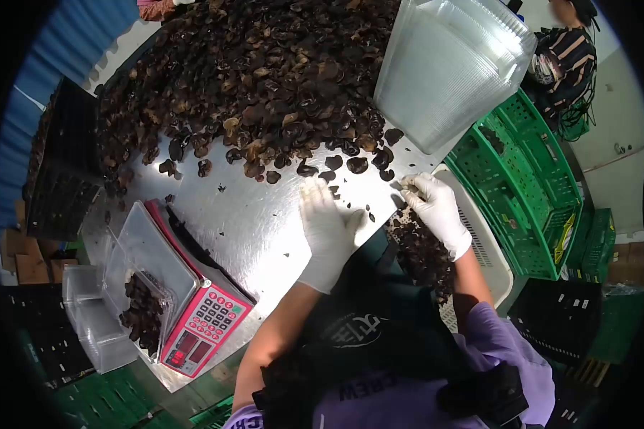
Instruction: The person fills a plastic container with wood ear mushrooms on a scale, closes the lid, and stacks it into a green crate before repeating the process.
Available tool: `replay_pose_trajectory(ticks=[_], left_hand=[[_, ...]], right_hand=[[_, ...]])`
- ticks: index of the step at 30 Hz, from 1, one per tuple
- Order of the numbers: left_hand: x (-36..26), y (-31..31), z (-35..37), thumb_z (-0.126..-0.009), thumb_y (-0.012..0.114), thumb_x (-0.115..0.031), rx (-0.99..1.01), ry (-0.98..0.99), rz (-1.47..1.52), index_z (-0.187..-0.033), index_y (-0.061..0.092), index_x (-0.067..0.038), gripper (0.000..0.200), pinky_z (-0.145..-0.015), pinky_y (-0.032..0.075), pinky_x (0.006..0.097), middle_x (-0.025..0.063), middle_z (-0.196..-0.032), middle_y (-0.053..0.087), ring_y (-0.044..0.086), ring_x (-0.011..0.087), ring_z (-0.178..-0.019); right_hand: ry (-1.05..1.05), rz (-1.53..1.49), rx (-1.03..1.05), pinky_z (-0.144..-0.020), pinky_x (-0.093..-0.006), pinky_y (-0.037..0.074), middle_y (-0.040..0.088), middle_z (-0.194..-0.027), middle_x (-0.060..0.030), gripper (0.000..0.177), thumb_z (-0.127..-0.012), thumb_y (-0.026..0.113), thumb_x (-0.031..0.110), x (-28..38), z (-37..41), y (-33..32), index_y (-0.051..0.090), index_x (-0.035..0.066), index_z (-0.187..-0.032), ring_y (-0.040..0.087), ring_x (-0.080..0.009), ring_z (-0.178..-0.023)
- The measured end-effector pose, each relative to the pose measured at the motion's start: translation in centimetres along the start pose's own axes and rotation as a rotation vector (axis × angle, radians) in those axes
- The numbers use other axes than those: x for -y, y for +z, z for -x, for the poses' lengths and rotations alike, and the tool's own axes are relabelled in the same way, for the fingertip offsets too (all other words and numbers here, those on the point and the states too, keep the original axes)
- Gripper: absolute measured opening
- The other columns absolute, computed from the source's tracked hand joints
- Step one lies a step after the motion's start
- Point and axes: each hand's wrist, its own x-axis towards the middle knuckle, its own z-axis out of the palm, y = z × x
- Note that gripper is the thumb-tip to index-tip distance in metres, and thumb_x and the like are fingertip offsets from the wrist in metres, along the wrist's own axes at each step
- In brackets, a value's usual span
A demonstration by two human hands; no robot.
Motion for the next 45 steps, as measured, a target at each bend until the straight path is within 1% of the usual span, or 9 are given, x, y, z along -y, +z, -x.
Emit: replay_pose_trajectory(ticks=[5, 11, 15, 16, 19, 26, 37, 41, 45], left_hand=[[-4.7, 2.1, 0.1, -0.082, 0.063, -0.049, -0.011, 0.238, 0.098, -0.141, 0.029, 0.013, 0.092, -0.114, 0.024, 0.0472, 0.0336, -0.144, 0.033, 0.029, 0.0446, -0.137], [-10.3, 2.1, 6.5, -0.083, 0.065, -0.036, 0.574, 0.853, 0.667, -0.118, 0.063, -0.006, 0.046, -0.108, 0.035, 0.0441, 0.0165, -0.133, 0.054, 0.045, 0.0323, -0.129], [-5.3, -1.0, 1.6, -0.079, 0.066, -0.02, -0.032, 0.68, 0.358, -0.104, 0.067, -0.004, 0.03, -0.087, 0.048, 0.0411, 0.0123, -0.101, 0.067, 0.064, 0.0297, -0.096], [-5.8, -6.0, -1.5, -0.079, 0.063, -0.017, 0.357, 0.233, 0.312, -0.11, 0.063, 0.0, 0.036, -0.088, 0.048, 0.043, 0.0165, -0.105, 0.065, 0.062, 0.032, -0.1], [-0.2, -3.0, -3.8, -0.08, 0.061, -0.016, -0.168, 0.22, 0.027, -0.127, 0.053, 0.004, 0.052, -0.109, 0.033, 0.0454, 0.024, -0.135, 0.049, 0.042, 0.0406, -0.129], [4.5, -4.2, 0.0, -0.08, 0.064, -0.01, -0.046, 0.121, 0.302, -0.104, 0.066, -0.005, 0.024, -0.1, 0.039, 0.0448, 0.0159, -0.116, 0.061, 0.053, 0.0348, -0.113], [3.1, -3.3, -3.8, -0.081, 0.062, -0.008, -0.175, 0.168, 0.327, -0.114, 0.062, -0.003, 0.033, -0.102, 0.038, 0.0438, 0.0168, -0.121, 0.058, 0.051, 0.0348, -0.119], [2.8, -1.4, -6.1, -0.079, 0.066, -0.008, -0.224, 0.262, 0.253, -0.117, 0.062, -0.004, 0.038, -0.101, 0.041, 0.0413, 0.016, -0.12, 0.061, 0.054, 0.0323, -0.115], [1.2, -0.1, -7.4, -0.076, 0.068, -0.014, -0.164, 0.275, 0.142, -0.107, 0.064, -0.007, 0.032, -0.087, 0.045, 0.0403, 0.0105, -0.104, 0.061, 0.056, 0.0292, -0.101]], right_hand=[[-0.004, -0.2, -0.118, -0.069, -0.0302, 0.05, 0.065, -0.087, -0.0083, 0.018, -0.082, 0.069, 0.01, -0.7, -0.3, -0.4, 0.068, 0.006, -0.099, 0.064, -0.0223, -0.073], [0.11, -0.237, -0.093, -0.072, -0.0306, 0.051, 0.065, -0.09, -0.0112, 0.017, -0.083, 0.066, 0.011, -1.8, -2.1, -1.7, 0.068, 0.003, -0.099, 0.065, -0.0239, -0.079], [0.098, -0.099, -0.045, -0.084, -0.0362, 0.049, 0.063, -0.107, -0.0134, 0.033, -0.08, 0.068, 0.018, -2.5, -3.0, 1.9, 0.065, 0.006, -0.11, 0.062, -0.0292, -0.097], [0.018, 0.094, -0.162, -0.089, -0.0386, 0.046, 0.059, -0.115, -0.0142, 0.04, -0.079, 0.068, 0.02, -3.1, -3.5, 3.5, 0.062, 0.005, -0.116, 0.058, -0.0304, -0.105], [0.013, 0.349, -0.181, -0.098, -0.046, 0.036, 0.051, -0.129, -0.0152, 0.059, -0.077, 0.07, 0.026, -2.2, -4.1, 6.5, 0.051, 0.006, -0.129, 0.046, -0.0315, -0.122], [-0.166, 0.126, -0.283, -0.09, -0.0424, 0.038, 0.057, -0.118, -0.0096, 0.041, -0.078, 0.065, 0.016, -1.0, -4.3, 8.1, 0.061, 0.011, -0.118, 0.052, -0.0278, -0.112], [-0.197, 0.332, -0.321, -0.083, -0.039, 0.042, 0.063, -0.097, -0.0086, 0.023, -0.073, 0.069, 0.018, -2.1, -3.5, -0.7, 0.068, 0.008, -0.094, 0.059, -0.0265, -0.095], [0.202, 0.733, 0.155, -0.079, -0.0413, 0.047, 0.065, -0.098, -0.0122, 0.035, -0.074, 0.072, 0.021, -4.8, 1.9, -5.4, 0.065, 0.007, -0.105, 0.063, -0.0294, -0.091], [0.038, 0.364, -0.021, -0.076, -0.0409, 0.05, 0.064, -0.096, -0.0133, 0.038, -0.077, 0.07, 0.023, -3.2, 1.3, -2.4, 0.063, 0.008, -0.112, 0.063, -0.0311, -0.087]])
